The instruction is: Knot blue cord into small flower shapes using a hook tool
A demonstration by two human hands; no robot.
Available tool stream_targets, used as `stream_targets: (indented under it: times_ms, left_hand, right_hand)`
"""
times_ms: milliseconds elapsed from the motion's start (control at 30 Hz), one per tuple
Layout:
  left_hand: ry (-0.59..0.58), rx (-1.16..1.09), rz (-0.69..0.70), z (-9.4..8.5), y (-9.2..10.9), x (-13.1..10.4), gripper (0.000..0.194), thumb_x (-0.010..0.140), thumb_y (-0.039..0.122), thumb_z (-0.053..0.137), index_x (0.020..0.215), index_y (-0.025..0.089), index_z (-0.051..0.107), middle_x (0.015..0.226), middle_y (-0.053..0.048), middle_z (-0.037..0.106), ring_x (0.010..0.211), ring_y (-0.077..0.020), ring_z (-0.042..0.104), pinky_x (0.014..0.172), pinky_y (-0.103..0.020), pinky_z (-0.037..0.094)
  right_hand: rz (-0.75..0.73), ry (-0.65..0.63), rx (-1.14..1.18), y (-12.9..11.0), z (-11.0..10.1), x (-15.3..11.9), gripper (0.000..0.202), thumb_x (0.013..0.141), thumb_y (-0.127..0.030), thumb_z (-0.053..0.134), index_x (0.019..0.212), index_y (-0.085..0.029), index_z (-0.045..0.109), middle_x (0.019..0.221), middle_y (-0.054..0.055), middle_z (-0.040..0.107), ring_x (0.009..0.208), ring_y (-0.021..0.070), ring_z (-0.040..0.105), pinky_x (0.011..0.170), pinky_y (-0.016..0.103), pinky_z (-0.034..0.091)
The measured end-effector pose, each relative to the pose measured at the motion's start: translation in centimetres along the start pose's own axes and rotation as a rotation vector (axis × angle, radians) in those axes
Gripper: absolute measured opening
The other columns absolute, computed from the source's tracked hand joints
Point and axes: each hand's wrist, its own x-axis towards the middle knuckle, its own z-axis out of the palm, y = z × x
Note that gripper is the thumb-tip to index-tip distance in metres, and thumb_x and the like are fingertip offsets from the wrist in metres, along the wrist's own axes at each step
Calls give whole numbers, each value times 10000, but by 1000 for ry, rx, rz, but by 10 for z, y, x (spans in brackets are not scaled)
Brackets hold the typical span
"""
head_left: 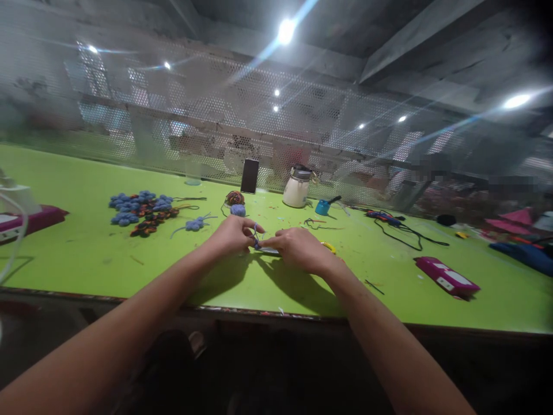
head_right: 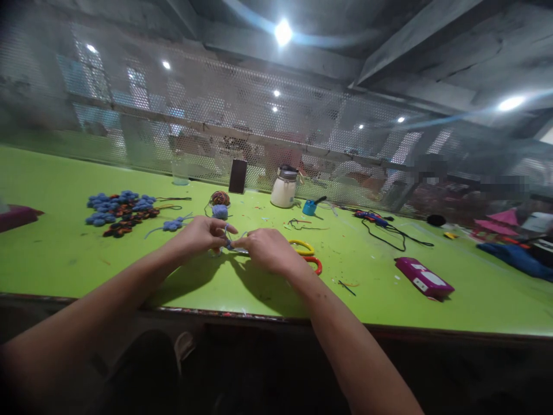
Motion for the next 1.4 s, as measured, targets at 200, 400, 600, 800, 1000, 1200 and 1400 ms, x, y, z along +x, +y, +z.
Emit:
stream_targets:
  times_ms: [200,400,600,800,1000,1200,1400]
  left_hand:
    - [63,128,24,7,-11,6,340,563,62,601,875,128,720,424,27,543,428,-145,500,508,-278,352]
    - [66,97,-7,6,-11,7,386,571,48,603,932,129,712,492,5,598,438,-137,503,502,-272,364]
    - [54,-50,-39,0,-4,5,356,588,22,608,928,88,694,507,13,584,468,-132,542,523,-271,414]
    - [52,-293,-66,-3,-9,9,323,612,1,617,920,83,671,569,11,577,605,-141,623,684,-304,494]
    - [63,-430,-77,-2,-9,9,336,593,-27,629,906,90,663,579,19,558,609,-135,623,743,-332,506]
    - [49,-490,-68,-1,-6,6,331,621,-39,598,919,95,647,583,4,585,634,-143,623,790,-355,500]
    - [58,-489,-79,-3,-7,6,345,617,-33,631,937,94,644,571,26,577,590,-120,610,772,-332,493]
  right_hand:
    - [91,-78,-70,-16,-4,2,435,723,-129,587,1107,-323,657,778,46,683,630,149,557,513,260,223]
    - [126,-65,-86,-18,1,1,356,758,-148,554,1057,-297,677,809,60,688,646,164,574,519,264,247]
    - [116,-46,-90,-9,0,0,545,730,-84,556,1219,-324,573,830,51,685,655,158,569,517,253,238]
    - [131,-31,-104,-7,-4,-3,627,742,-58,511,1306,-331,481,829,44,670,640,156,553,530,252,245]
    - [116,36,19,-5,-4,-2,567,790,-49,481,1293,-309,504,919,59,691,738,174,588,607,249,323]
    - [92,86,244,2,-5,-3,427,844,-89,469,1211,-272,592,900,55,712,718,158,594,620,236,361]
    - [97,78,101,2,-3,-3,471,839,-75,473,1245,-298,559,912,66,694,722,163,576,619,246,346]
